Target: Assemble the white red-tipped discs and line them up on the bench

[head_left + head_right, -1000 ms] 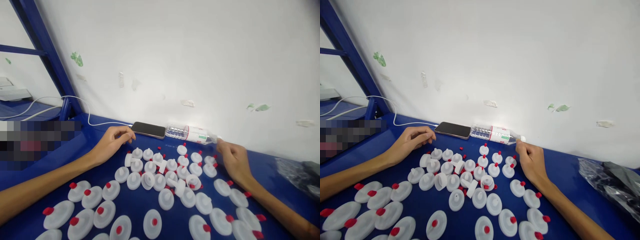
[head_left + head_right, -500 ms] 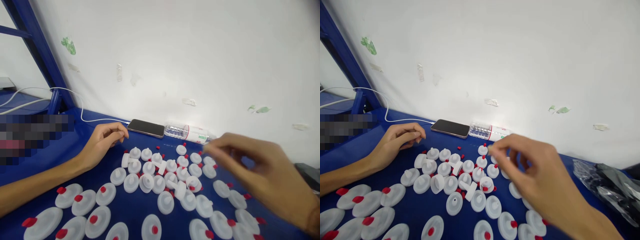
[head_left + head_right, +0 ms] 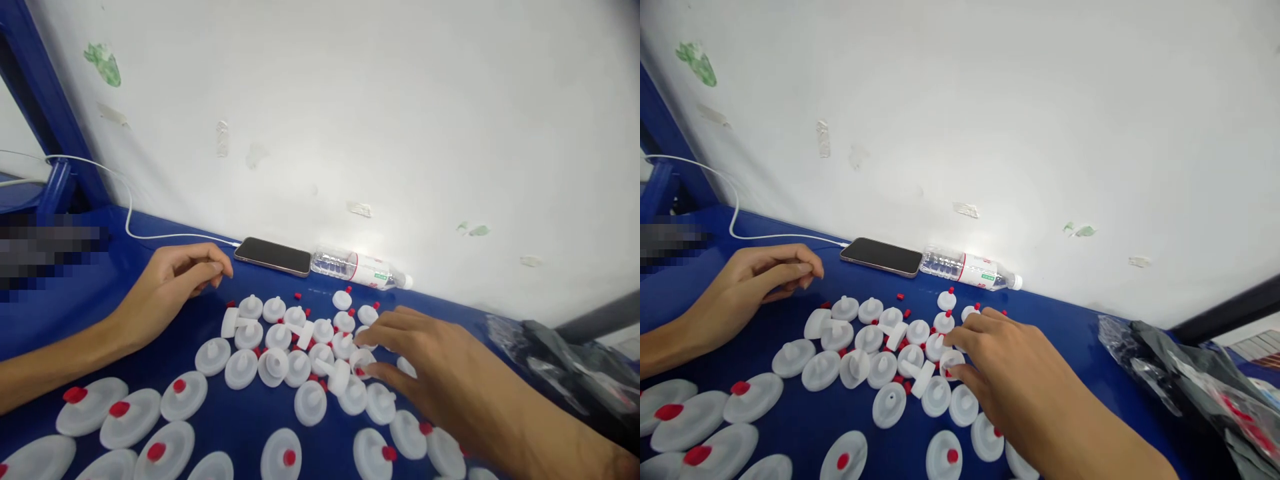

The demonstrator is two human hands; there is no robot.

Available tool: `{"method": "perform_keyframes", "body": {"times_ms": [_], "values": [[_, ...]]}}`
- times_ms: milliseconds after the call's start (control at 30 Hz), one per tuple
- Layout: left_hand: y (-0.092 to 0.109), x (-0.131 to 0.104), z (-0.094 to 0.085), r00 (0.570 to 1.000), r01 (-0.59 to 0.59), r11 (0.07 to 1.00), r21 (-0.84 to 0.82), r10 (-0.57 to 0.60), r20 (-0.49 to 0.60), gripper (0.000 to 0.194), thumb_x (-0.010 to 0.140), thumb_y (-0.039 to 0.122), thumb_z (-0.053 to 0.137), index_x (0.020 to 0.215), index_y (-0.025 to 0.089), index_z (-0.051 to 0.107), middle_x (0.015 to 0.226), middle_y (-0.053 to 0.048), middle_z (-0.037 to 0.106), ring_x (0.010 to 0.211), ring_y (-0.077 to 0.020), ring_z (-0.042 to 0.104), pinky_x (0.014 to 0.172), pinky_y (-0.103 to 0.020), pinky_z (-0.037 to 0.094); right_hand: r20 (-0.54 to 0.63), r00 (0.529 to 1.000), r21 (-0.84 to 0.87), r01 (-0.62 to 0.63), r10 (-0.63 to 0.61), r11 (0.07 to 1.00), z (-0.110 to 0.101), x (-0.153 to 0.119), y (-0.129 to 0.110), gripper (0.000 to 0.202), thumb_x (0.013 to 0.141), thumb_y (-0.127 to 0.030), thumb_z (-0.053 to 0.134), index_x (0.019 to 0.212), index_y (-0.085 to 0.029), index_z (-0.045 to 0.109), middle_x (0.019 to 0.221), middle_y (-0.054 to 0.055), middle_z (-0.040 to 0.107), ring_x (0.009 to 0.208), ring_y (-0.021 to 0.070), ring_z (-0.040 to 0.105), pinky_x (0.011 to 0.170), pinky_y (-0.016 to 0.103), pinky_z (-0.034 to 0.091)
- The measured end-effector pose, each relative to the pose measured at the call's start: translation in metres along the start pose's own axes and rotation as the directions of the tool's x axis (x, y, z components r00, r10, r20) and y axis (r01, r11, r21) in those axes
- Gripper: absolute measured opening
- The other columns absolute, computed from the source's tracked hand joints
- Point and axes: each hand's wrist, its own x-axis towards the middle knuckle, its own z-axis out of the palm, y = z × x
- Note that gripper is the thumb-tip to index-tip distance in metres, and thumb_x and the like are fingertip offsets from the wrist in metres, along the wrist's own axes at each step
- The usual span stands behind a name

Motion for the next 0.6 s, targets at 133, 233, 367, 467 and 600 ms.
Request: {"method": "perform_keyframes", "body": {"times_ms": [133,233,367,467,600], "values": [[0.0015,-0.0002,0.0007,1.0,0.011,1.0,-0.001,-0.011,0.006,0.022,0.085,0.039,0.059,0.075,0.022,0.069,0.064,0.002,0.056,0.057,-0.0095,0.045,0.05,-0.017,0.032,0.04,0.999,-0.013,-0.037,0.038,0.999,0.0036,0.0013,0.0011,0.011,0.088,-0.016,0.07,0.089,-0.027,0.071,0.089,0.0,0.071,0.076,0.0188,0.069,0.059,0.028,0.045],[0.0017,0.0003,0.0012,0.999,0.035,0.999,0.011,-0.035,-0.007,0.023,0.084,0.041,0.06,0.075,0.022,0.069,0.064,0.002,0.056,0.058,-0.0092,0.045,0.05,-0.016,0.032,0.031,0.996,-0.027,-0.078,0.079,0.997,0.0047,-0.0011,0.0022,0.011,0.089,-0.016,0.066,0.09,-0.027,0.068,0.083,-0.002,0.07,0.064,0.0164,0.065,0.054,0.028,0.039],[-0.0001,0.0014,0.0,0.997,0.071,0.997,0.021,-0.071,-0.023,0.025,0.083,0.044,0.061,0.076,0.021,0.069,0.064,0.002,0.056,0.058,-0.0094,0.046,0.049,-0.015,0.032,0.041,0.993,-0.021,-0.112,0.113,0.994,0.004,-0.0044,0.0028,0.012,0.091,-0.015,0.061,0.091,-0.027,0.063,0.071,-0.005,0.066,0.051,0.0138,0.057,0.05,0.028,0.033],[-0.002,0.0023,-0.0016,0.997,0.076,0.997,0.025,-0.076,-0.016,0.025,0.082,0.045,0.062,0.076,0.021,0.07,0.064,0.002,0.057,0.059,-0.0093,0.047,0.049,-0.014,0.033,0.02,0.996,0.004,-0.088,0.088,0.996,0.0032,-0.0054,0.0017,0.014,0.091,-0.016,0.061,0.098,-0.028,0.062,0.079,-0.005,0.068,0.056,0.0141,0.061,0.051,0.028,0.034],[-0.0032,0.0028,-0.0019,0.997,0.07,0.997,0.034,-0.069,-0.02,0.025,0.081,0.045,0.062,0.076,0.022,0.07,0.063,0.003,0.056,0.059,-0.0092,0.047,0.05,-0.014,0.034,0.003,0.999,-0.007,-0.04,0.04,0.999,0.0018,-0.0051,-0.0009,0.015,0.092,-0.014,0.057,0.099,-0.025,0.063,0.085,0.0,0.069,0.065,0.0153,0.065,0.055,0.027,0.038]]}}
